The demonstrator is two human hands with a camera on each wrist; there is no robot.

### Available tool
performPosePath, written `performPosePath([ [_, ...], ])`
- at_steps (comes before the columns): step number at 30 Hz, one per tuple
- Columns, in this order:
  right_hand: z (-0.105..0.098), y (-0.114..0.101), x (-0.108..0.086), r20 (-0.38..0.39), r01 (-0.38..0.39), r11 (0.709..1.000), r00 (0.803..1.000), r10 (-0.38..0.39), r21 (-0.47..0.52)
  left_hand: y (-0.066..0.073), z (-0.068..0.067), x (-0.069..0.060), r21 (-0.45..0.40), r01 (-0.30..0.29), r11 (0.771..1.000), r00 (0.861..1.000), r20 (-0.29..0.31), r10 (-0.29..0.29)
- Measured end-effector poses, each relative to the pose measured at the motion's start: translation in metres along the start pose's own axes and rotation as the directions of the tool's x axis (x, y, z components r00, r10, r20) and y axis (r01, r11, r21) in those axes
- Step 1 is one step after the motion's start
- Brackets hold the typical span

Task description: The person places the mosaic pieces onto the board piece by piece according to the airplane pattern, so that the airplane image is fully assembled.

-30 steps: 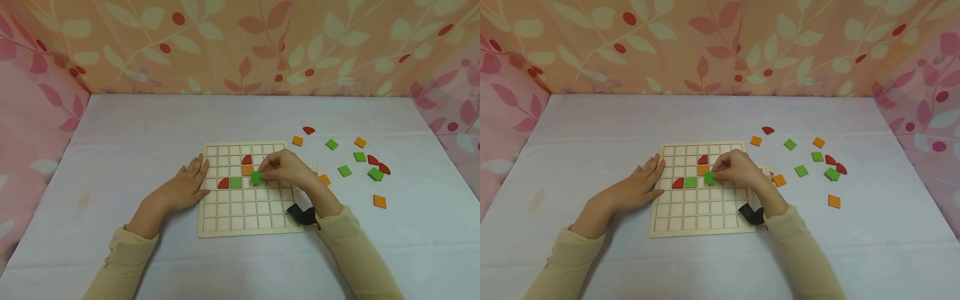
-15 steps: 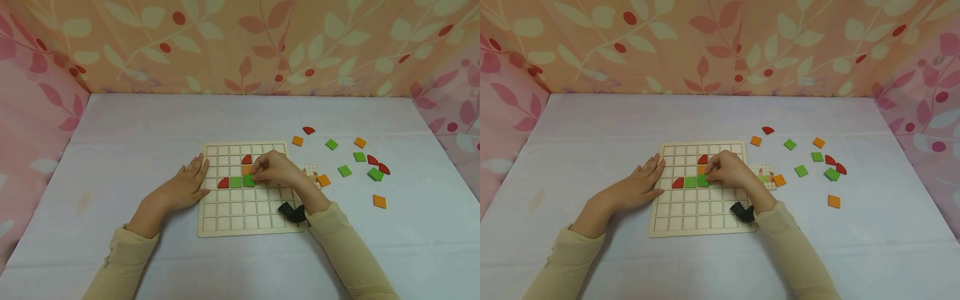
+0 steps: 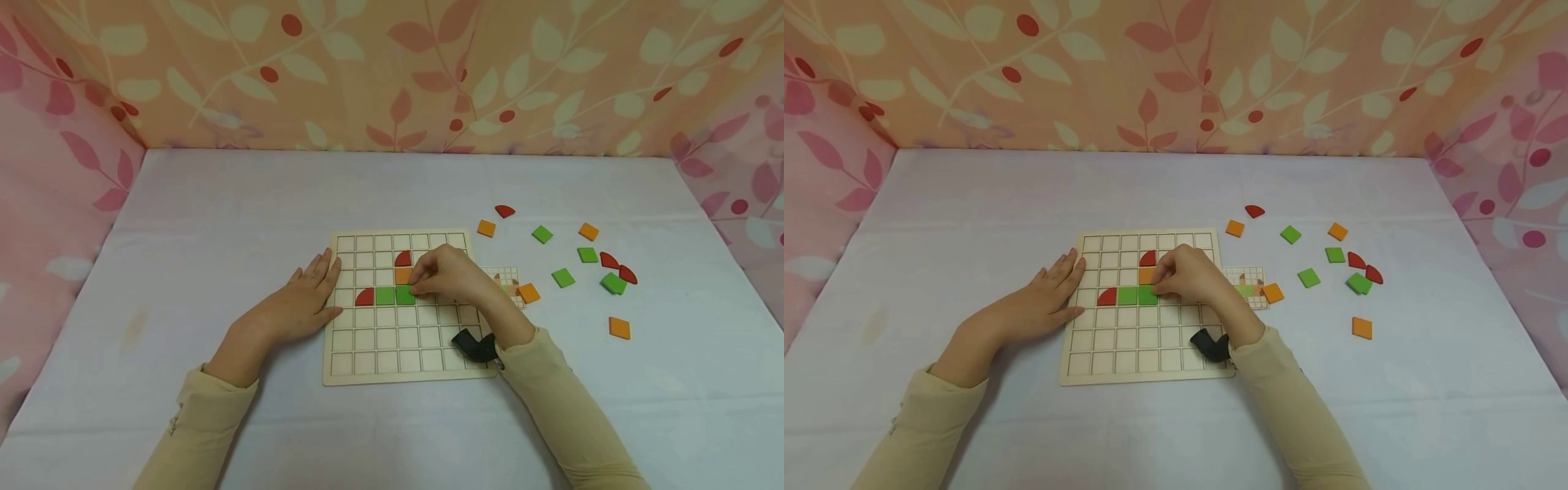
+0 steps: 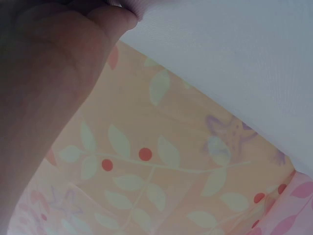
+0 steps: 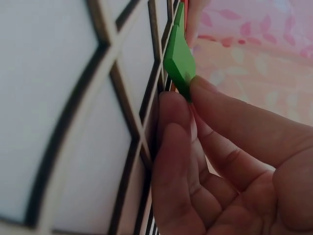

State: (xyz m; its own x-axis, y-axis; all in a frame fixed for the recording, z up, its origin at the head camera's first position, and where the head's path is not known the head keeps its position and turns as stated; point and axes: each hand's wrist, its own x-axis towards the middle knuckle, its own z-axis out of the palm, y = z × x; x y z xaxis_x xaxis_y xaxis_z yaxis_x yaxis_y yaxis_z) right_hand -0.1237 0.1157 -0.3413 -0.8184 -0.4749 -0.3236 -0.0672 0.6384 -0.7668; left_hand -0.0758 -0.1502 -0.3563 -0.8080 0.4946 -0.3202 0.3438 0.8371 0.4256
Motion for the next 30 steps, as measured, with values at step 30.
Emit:
performPosePath([
  [30,-0.040,0.033,-0.032,-0.116,-0.056,0.993,0.991,0.068,0.104,0.000,-0.001,-0.001,-0.004,0.001,1.000,1.000,-0.001,-0.001],
])
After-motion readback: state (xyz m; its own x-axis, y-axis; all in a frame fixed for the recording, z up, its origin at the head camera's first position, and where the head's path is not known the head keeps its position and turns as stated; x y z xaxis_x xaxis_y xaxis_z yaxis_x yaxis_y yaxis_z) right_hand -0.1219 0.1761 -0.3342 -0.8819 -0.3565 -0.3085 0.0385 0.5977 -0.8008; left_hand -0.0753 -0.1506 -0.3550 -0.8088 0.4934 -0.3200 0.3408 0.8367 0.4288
